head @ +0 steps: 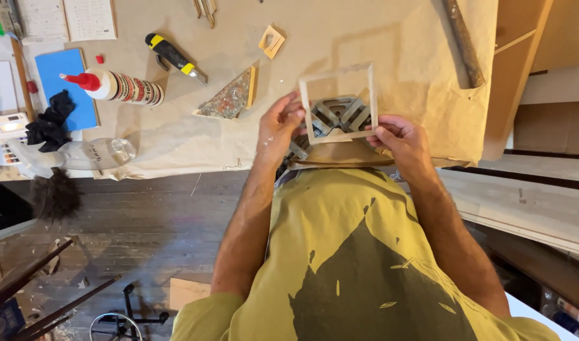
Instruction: Assembling a small wooden frame by measuring, applying glue, and using a corner clamp to secure the joints.
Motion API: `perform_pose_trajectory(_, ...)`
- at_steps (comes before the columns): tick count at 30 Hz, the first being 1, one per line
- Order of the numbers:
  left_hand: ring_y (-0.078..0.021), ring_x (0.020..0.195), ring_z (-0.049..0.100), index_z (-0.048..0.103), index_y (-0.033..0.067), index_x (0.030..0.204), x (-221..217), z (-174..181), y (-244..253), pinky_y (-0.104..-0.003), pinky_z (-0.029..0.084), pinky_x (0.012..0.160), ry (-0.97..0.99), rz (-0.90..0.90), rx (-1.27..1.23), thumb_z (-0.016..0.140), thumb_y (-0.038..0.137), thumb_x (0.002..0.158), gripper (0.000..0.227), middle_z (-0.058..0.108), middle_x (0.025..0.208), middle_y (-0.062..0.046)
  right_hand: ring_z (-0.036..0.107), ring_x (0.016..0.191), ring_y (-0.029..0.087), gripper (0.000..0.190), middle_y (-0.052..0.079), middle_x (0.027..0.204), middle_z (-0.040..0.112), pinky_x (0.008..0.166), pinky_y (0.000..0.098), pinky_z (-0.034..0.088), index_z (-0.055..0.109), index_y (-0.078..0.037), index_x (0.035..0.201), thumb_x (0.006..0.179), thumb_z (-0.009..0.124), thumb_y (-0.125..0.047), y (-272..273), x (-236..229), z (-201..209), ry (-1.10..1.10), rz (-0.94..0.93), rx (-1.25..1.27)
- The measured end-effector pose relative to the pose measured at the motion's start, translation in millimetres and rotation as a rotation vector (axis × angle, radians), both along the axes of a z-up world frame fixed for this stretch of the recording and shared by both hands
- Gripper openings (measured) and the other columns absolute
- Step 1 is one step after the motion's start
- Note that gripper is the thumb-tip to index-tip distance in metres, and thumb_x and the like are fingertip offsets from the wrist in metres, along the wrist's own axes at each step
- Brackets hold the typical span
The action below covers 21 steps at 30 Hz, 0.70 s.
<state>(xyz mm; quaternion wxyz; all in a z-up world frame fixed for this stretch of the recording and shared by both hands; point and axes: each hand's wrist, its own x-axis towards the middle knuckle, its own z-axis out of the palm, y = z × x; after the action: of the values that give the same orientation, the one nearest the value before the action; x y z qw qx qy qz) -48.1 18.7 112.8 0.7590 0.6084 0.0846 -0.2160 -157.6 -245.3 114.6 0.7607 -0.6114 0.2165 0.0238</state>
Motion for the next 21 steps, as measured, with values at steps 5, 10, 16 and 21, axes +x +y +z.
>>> perform_pose_trajectory(5,-0.0335,0.082,0.079,0.058,0.0006,0.139,-12.0,-25.8,2.5,-0.039,0.070,0.064,0.028,-0.039,-0.096,0.064,-0.006,0.098,0.043,0.073,0.118,-0.026,0.076,0.093,0.029,0.040,0.026,0.116,0.070,0.085,0.0390,0.067,0.056,0.010,0.135,0.098,0.066,0.000,-1.4,-4.8,-20.0,0.004,-0.044,0.136)
perform_pose_trajectory(10,-0.0294,0.086,0.079,0.062,0.0012,0.137,-12.6,-36.7,5.0,-0.038,0.071,0.068,-0.038,-0.016,-0.119,0.067,-0.008,0.097,0.041,0.074,0.118,-0.025,0.074,0.105,0.033,0.050,0.029,0.126,0.066,0.094,0.0411,0.064,0.051,0.011,0.139,0.091,0.063,0.014,2.6,-7.5,-20.9,0.019,-0.030,0.209)
perform_pose_trajectory(16,-0.0226,0.099,0.074,0.066,0.0034,0.136,-6.6,-36.1,3.5,-0.034,0.068,0.077,-0.157,-0.020,-0.105,0.073,-0.016,0.087,0.053,0.073,0.122,-0.024,0.075,0.102,0.029,0.041,0.024,0.123,0.069,0.092,0.0415,0.065,0.058,0.007,0.134,0.094,0.067,0.003,13.5,3.6,-0.2,-0.019,-0.093,0.161)
perform_pose_trajectory(21,-0.0263,0.101,0.075,0.066,0.0058,0.137,24.3,-36.8,3.6,-0.035,0.067,0.084,-0.247,-0.025,-0.097,0.074,-0.018,0.087,0.055,0.072,0.122,-0.025,0.074,0.106,0.032,0.037,0.025,0.126,0.067,0.093,0.0435,0.064,0.059,0.005,0.137,0.099,0.063,0.003,-2.3,40.1,-28.2,-0.135,-0.056,0.078)
